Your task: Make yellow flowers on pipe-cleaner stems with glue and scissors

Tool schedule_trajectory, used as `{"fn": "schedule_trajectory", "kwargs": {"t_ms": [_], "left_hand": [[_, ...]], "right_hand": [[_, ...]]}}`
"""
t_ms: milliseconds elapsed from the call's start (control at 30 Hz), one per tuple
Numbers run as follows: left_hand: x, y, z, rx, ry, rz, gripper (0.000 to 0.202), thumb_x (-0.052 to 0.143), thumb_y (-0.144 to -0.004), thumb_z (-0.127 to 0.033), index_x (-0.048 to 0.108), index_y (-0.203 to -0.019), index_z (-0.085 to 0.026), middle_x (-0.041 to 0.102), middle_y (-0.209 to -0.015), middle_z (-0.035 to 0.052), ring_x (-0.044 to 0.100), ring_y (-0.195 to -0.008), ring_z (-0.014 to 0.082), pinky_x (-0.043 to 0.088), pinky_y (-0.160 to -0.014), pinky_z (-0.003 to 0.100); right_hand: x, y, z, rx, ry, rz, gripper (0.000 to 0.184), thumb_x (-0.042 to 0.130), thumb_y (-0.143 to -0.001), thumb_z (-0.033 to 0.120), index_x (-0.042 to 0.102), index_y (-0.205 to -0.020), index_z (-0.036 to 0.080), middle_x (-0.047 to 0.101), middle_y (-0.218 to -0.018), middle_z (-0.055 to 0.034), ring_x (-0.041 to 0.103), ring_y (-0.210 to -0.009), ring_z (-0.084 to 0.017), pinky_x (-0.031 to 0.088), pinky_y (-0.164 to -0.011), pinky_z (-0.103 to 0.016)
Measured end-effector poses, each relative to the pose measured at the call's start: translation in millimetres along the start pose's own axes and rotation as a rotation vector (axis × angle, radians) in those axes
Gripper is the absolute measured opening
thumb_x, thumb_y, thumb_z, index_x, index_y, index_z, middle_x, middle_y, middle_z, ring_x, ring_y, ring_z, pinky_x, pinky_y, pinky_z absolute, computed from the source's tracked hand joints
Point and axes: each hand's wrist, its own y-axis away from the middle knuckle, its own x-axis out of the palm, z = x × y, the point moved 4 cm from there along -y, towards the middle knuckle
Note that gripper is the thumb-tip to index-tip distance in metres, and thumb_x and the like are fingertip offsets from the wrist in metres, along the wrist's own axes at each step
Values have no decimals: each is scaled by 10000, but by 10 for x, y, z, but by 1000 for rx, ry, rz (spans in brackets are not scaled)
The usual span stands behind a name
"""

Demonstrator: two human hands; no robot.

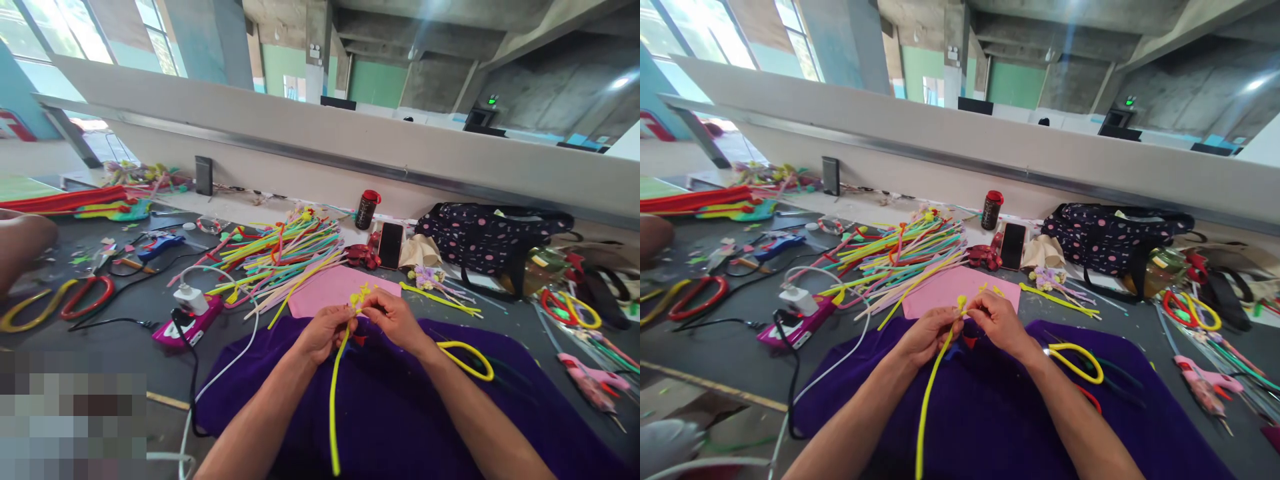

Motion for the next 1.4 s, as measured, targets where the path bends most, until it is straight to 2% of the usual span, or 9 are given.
{"fn": "schedule_trajectory", "kwargs": {"t_ms": [167,367,567,900,1100,1400], "left_hand": [[8,-5,-4,-58,46,14,171,583,-694,-270,543,-668,-106,524,-475,-24,305,-271,6,190,-272,136],[-5,-18,50,-170,76,21,150,548,-697,-234,565,-719,-87,547,-456,6,374,-268,30,191,-263,132],[32,-10,60,-196,79,53,135,530,-686,-214,568,-665,-86,515,-410,-2,300,-239,14,189,-262,139],[47,1,77,-162,-28,62,177,551,-673,-250,578,-647,-77,523,-412,9,309,-246,15,149,-268,148],[51,22,52,-111,-126,71,192,562,-685,-284,585,-672,-94,528,-422,-1,314,-255,18,136,-271,150],[45,31,51,-126,-187,31,200,578,-667,-297,592,-647,-98,512,-395,-16,282,-243,14,125,-270,159]], "right_hand": [[-173,-6,-32,67,-99,47,94,483,-823,234,540,-774,177,505,-687,18,490,-531,-91,383,-501,-209],[-306,-15,16,11,18,48,98,506,-814,221,583,-769,180,546,-739,-17,488,-571,-111,385,-540,-238],[-315,-21,83,-120,96,88,85,518,-806,170,601,-804,183,572,-741,-19,523,-684,-137,388,-642,-257],[-324,-18,171,-162,149,166,82,508,-820,173,589,-816,181,596,-798,-36,541,-744,-150,405,-700,-274],[-298,-11,229,-248,165,175,67,521,-812,152,572,-819,195,592,-850,-44,530,-835,-166,399,-779,-309],[-253,9,269,-288,252,218,55,515,-815,168,562,-804,196,599,-880,-49,523,-874,-174,395,-813,-334]]}}
